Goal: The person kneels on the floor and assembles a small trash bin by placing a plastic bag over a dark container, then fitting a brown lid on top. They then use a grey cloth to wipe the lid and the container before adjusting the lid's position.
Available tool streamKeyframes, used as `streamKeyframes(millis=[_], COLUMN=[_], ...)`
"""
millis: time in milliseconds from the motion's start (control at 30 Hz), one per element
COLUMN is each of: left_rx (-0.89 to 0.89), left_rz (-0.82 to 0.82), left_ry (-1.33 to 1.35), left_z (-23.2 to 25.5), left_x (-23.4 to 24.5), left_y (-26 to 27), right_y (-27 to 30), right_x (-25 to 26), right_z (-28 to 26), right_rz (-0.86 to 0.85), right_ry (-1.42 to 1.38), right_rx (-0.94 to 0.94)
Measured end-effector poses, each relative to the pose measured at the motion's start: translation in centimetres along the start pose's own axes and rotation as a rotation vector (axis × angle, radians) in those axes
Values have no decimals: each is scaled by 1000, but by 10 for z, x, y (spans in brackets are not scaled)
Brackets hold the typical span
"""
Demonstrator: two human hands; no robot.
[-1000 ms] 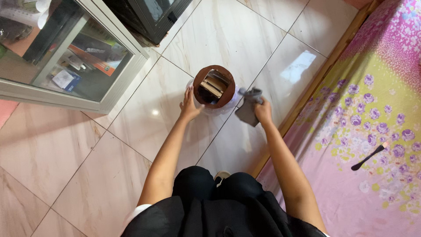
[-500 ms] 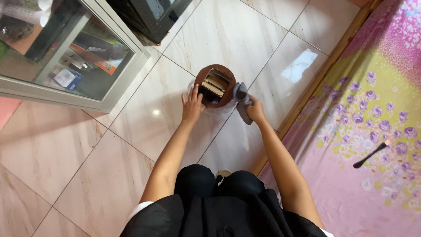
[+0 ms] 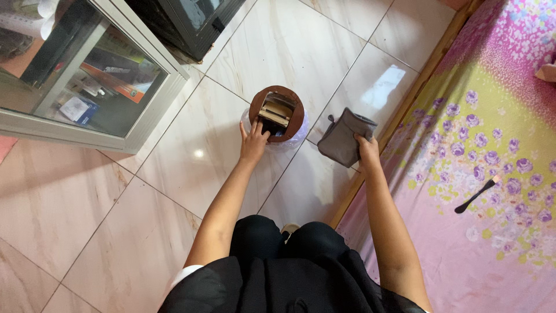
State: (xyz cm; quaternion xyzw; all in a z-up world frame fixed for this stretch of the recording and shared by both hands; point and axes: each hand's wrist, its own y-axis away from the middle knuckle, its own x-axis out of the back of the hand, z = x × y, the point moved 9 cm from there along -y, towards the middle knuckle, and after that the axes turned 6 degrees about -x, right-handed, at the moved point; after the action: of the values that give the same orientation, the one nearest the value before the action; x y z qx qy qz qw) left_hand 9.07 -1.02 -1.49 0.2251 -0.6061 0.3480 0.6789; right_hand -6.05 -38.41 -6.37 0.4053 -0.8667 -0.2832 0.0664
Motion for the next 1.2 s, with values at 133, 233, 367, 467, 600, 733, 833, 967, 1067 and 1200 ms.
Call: streamKeyframes(millis=[133,233,367,467,600,733,833,967,1067,1200], left_rx=[-41,-73,-79,-63,-64,-31,1,-44,-87,-6], left_rz=[-49,46,116,85,108,15,-94,-29,-13,1], left_ry=[-23,-29,-33,-29,-14,4,35,4,-21,123], left_z=[3,6,11,10,10,4,-2,0,2,-11], left_x=[5,18,24,22,28,22,9,4,-1,-2], left_y=[0,-2,-3,-4,-4,-4,-5,-4,2,12], right_y=[8,9,13,18,27,34,36,39,43,46], right_x=[11,10,7,2,-6,-7,-12,-25,-41,-55], right_z=[2,-2,-1,-2,-5,0,2,-2,-4,-7], right_rz=[40,36,16,11,5,29,33,-4,-47,-84], right_ry=[72,96,59,47,23,34,13,-9,-9,34], right_rx=[-26,8,4,-5,-28,-94,-131,-139,-140,-139])
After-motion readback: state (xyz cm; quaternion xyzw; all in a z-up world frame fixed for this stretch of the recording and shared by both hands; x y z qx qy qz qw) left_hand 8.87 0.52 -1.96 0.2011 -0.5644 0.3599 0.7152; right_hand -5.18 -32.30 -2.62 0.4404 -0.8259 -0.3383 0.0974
